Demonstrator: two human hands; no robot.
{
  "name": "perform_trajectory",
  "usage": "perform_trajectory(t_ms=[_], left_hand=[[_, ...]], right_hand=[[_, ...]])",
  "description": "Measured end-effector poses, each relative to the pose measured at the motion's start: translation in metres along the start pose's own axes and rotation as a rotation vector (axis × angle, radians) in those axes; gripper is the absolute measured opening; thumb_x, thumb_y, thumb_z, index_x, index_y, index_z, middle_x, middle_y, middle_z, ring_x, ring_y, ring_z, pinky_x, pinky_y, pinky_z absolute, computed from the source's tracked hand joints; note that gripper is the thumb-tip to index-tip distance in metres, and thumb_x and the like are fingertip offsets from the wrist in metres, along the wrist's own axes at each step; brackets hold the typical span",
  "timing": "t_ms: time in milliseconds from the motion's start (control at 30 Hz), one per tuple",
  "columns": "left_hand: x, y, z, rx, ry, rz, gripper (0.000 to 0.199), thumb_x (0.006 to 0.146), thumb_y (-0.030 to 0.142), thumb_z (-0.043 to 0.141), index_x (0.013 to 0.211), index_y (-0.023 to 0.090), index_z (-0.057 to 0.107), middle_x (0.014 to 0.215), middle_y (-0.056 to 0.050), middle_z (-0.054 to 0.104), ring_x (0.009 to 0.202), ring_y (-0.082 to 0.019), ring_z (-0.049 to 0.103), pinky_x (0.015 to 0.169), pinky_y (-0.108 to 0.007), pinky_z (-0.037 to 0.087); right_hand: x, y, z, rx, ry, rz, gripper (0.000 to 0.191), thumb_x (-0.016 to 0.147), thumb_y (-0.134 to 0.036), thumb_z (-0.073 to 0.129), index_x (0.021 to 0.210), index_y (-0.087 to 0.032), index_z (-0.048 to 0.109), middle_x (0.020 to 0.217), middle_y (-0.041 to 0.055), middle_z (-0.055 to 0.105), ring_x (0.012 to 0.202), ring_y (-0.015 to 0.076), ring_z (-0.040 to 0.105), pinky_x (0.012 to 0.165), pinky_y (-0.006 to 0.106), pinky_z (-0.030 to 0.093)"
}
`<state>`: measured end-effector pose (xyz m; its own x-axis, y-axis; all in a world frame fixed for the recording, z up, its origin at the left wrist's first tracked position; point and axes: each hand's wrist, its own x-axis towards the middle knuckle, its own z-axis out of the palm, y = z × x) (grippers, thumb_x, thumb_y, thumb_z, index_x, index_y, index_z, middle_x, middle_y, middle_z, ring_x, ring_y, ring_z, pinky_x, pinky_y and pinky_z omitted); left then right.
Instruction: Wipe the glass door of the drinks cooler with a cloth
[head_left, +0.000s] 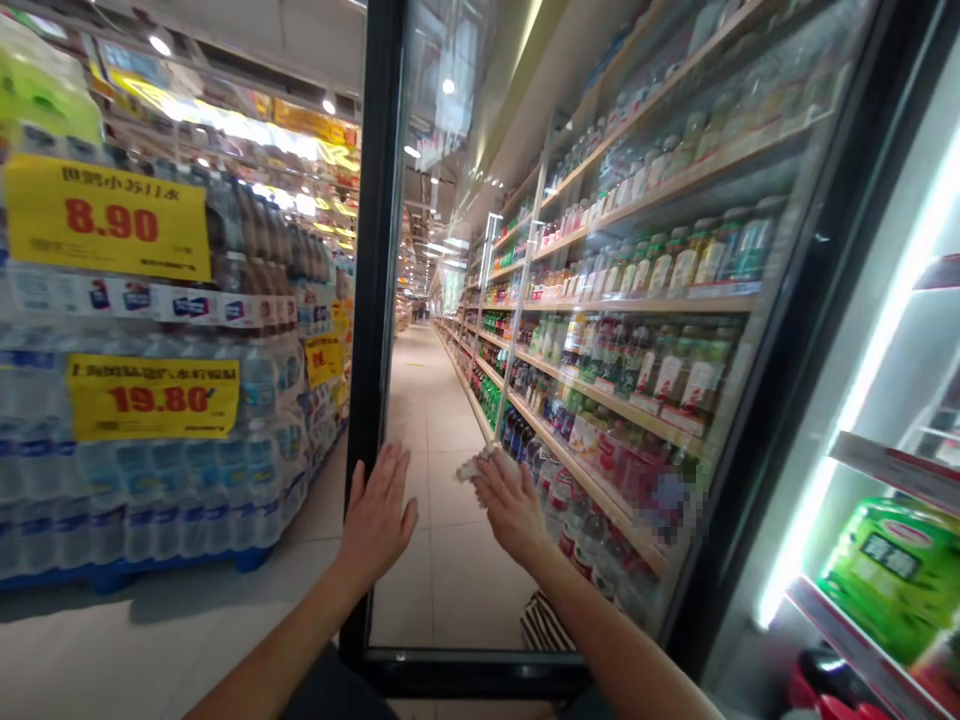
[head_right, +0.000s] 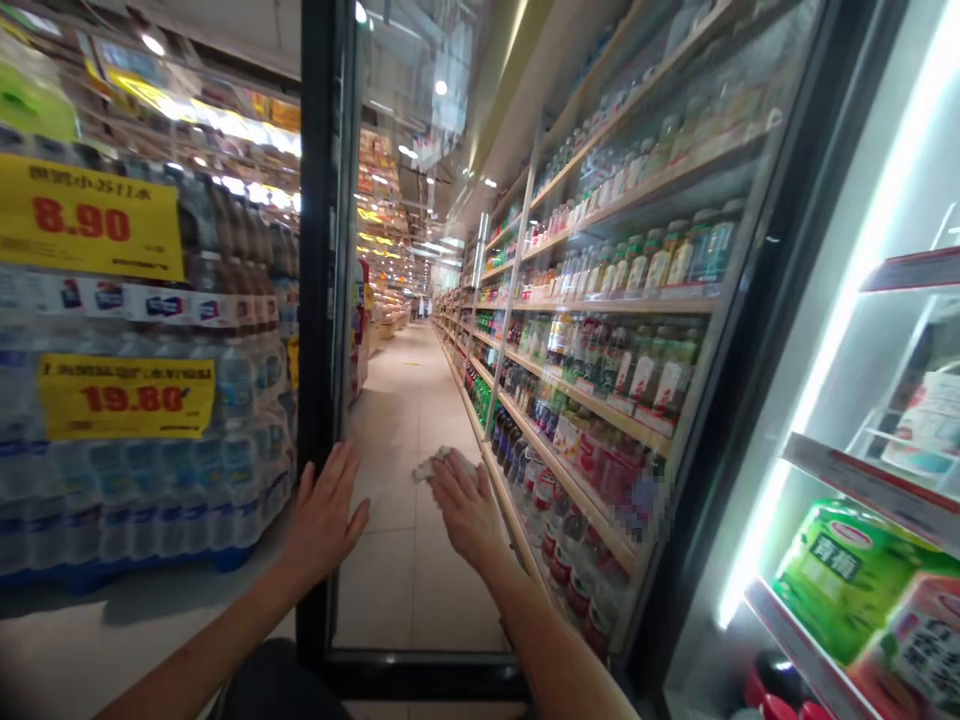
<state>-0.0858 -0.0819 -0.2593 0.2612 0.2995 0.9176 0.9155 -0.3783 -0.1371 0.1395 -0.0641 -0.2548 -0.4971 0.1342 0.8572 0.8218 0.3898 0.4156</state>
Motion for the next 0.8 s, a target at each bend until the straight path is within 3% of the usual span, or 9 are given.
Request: perform_trajectory(t_ms=[133, 333, 533, 700, 800], left_hand=[[0.002, 0.007, 0.006, 0.005, -0.026, 0.008, 0.067, 0.082, 0.019, 0.042, 0.142, 0.01, 0.013, 0.142, -0.018, 0.033, 0.134, -0.026, 0.025, 0.109, -0.048, 0.018], [0.004, 0.023, 0.018, -0.027, -0.08, 0.03, 0.064, 0.081, 0.017, 0.041, 0.14, 0.01, 0.018, 0.142, -0.017, 0.034, 0.135, -0.026, 0.024, 0.108, -0.047, 0.02], [0.022, 0.052, 0.023, -0.113, -0.065, 0.052, 0.061, 0.08, 0.018, 0.044, 0.137, 0.01, 0.026, 0.141, -0.017, 0.035, 0.135, -0.024, 0.023, 0.111, -0.045, 0.016], [0.035, 0.068, 0.025, -0.151, -0.061, 0.096, 0.055, 0.08, 0.018, 0.045, 0.133, 0.008, 0.033, 0.141, -0.017, 0.036, 0.136, -0.024, 0.022, 0.111, -0.044, 0.014], [0.041, 0.075, 0.027, -0.158, -0.07, 0.106, 0.055, 0.081, 0.018, 0.044, 0.133, 0.008, 0.032, 0.141, -0.017, 0.036, 0.136, -0.024, 0.022, 0.111, -0.045, 0.014]], right_hand=[[-0.001, 0.019, -0.003, -0.077, 0.037, 0.2, 0.036, 0.086, -0.014, 0.043, 0.121, -0.017, 0.051, 0.134, 0.0096, 0.049, 0.14, 0.0231, 0.011, 0.111, 0.05, 0.007], [-0.033, 0.014, -0.007, -0.057, -0.08, 0.074, 0.035, 0.084, -0.01, 0.042, 0.114, -0.019, 0.056, 0.129, 0.0058, 0.054, 0.14, 0.0207, 0.012, 0.112, 0.047, 0.008], [-0.021, 0.032, -0.012, -0.15, 0.028, 0.309, 0.037, 0.084, -0.014, 0.046, 0.12, -0.018, 0.052, 0.132, 0.0112, 0.05, 0.14, 0.0227, 0.011, 0.11, 0.049, 0.014], [-0.042, 0.03, -0.012, -0.112, -0.013, 0.205, 0.032, 0.084, -0.013, 0.046, 0.113, -0.017, 0.056, 0.126, 0.0103, 0.056, 0.139, 0.0225, 0.014, 0.11, 0.048, 0.014], [-0.035, 0.039, -0.015, -0.164, 0.012, 0.275, 0.033, 0.085, -0.014, 0.045, 0.117, -0.018, 0.054, 0.129, 0.0109, 0.053, 0.139, 0.0215, 0.013, 0.11, 0.048, 0.014]])
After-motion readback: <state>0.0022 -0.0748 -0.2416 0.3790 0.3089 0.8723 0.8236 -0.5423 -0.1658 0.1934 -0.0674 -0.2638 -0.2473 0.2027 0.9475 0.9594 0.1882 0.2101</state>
